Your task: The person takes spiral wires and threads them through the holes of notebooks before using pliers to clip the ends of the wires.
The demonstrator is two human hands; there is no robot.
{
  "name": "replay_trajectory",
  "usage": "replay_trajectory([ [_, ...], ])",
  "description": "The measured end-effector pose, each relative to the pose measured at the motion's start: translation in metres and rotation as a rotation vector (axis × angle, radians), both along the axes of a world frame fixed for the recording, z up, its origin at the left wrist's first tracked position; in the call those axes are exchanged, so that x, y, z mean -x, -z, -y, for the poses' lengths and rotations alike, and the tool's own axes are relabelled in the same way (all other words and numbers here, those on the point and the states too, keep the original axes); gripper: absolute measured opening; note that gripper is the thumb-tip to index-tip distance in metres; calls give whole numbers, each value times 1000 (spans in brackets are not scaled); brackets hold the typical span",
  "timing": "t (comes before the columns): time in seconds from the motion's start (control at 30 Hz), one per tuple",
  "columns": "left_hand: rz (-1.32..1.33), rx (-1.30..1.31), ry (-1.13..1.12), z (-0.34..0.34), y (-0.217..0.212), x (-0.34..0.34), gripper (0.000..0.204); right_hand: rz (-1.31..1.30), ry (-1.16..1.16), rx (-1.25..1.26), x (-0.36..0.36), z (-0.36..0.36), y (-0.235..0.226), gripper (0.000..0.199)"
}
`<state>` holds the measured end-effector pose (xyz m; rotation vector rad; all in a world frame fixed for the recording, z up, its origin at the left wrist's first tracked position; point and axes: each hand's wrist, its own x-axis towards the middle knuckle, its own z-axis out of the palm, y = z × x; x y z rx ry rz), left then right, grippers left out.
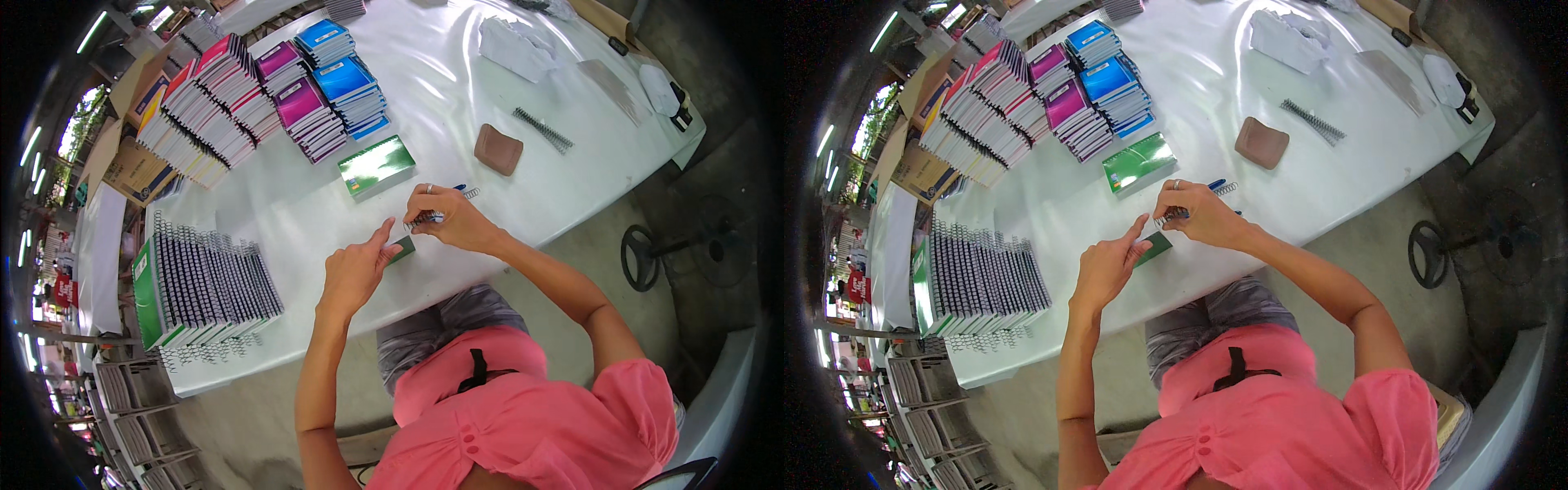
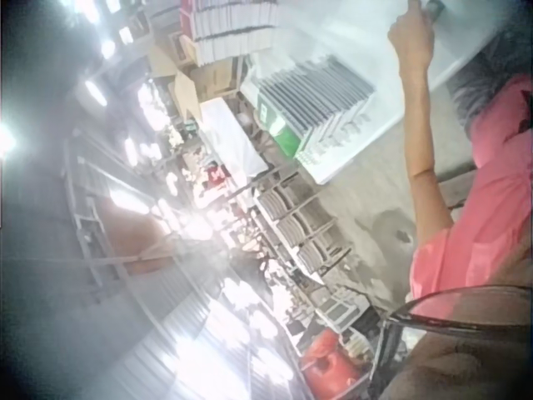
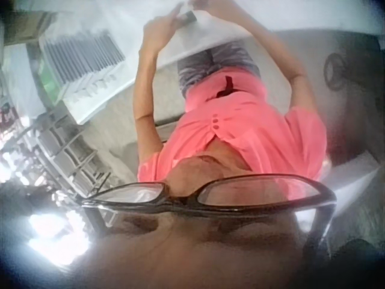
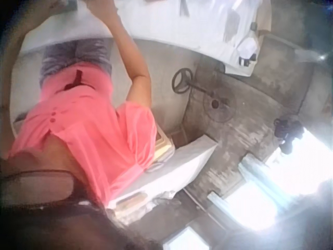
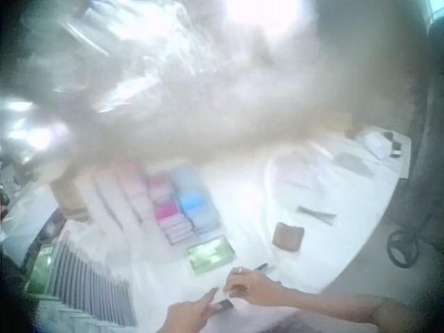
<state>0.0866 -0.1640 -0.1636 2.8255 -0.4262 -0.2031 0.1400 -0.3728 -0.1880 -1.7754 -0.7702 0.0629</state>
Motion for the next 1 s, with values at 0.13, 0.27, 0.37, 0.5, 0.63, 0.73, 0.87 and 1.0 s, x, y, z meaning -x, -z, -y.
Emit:
replay_trajectory([
  [0.13,14,21,15,1,0,-1,49,39,8,-23,1,-2,5,24],
  [0.27,-57,-53,-10,2,-5,-3,49,104,-34,-17,-2,-1,6,24],
  [0.37,-62,-31,1,1,-7,-3,49,73,-182,64,-7,8,5,21],
  [0.5,-72,-44,-5,2,-8,-3,50,112,-147,324,3,14,-10,13],
  [0.63,97,-19,-7,1,7,1,50,473,-20,420,6,6,-20,11],
  [0.73,143,46,-5,18,-2,4,51,538,-67,455,6,11,-20,12],
  [0.87,113,77,23,23,3,2,50,212,-114,486,12,5,-22,11],
  [1.0,111,101,109,23,0,3,48,-73,-204,628,9,11,-41,12],
])
